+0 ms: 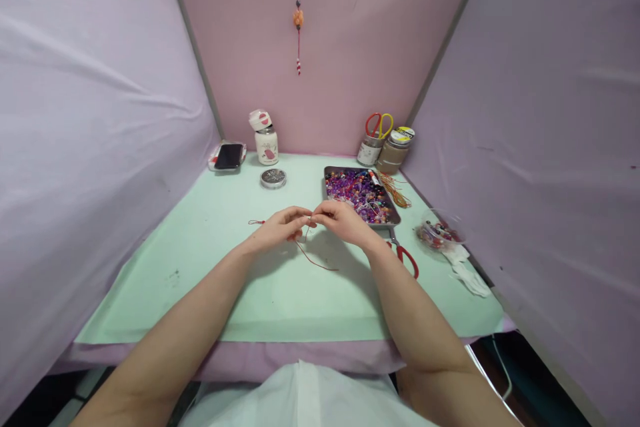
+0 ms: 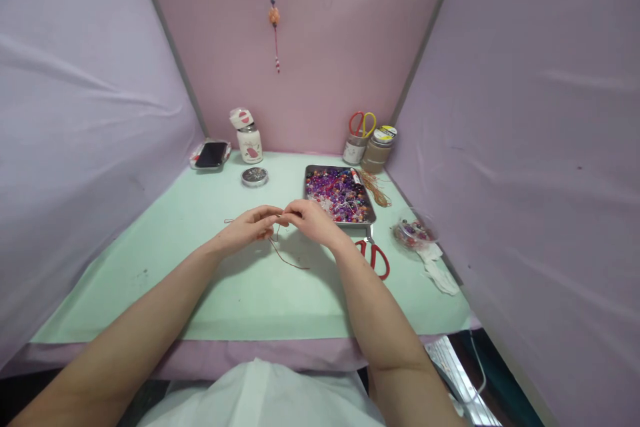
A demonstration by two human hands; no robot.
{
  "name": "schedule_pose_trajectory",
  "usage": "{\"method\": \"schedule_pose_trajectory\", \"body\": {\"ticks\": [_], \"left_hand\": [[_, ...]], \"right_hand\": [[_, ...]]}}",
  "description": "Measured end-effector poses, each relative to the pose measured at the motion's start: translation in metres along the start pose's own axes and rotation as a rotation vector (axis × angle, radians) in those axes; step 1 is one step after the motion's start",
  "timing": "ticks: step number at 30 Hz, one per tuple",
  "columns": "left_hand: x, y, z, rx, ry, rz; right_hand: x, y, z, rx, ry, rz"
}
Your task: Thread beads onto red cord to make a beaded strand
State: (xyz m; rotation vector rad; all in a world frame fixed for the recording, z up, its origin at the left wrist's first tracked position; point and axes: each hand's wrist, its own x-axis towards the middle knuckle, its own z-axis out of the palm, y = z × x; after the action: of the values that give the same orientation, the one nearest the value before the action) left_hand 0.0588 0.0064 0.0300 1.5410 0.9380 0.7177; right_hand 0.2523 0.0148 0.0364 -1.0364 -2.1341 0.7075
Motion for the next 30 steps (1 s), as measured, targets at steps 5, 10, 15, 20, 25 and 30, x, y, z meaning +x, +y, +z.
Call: {"method": "schedule_pose_trajectory", "body": {"ticks": [5,10,15,20,25,30], "left_hand": [[0.004,-0.007,0.0,-0.086,0.069,-0.018],[0.006,-0.01,-0.003,0.081,0.188,0.054],[0.007,-0.011,-0.003,0.146,0.252,0.055],[0.007,-0.008,-0.001,0.237,0.324,0.057],[0.008,-0.008,0.001,0.286,0.359,0.064],[0.009,-0.007,0.002,0.261,0.391,0.057]], "right_hand": [[0.003,0.003,0.004,-0.028,0.066,-0.007],[0.005,0.006,0.008,-0.061,0.077,0.019],[0.005,0.006,0.013,-0.08,0.083,0.065],[0.006,0.005,0.015,-0.087,0.058,0.051],[0.006,0.004,0.016,-0.098,0.043,0.078],[0.006,0.003,0.016,-0.072,0.065,0.09]]}}
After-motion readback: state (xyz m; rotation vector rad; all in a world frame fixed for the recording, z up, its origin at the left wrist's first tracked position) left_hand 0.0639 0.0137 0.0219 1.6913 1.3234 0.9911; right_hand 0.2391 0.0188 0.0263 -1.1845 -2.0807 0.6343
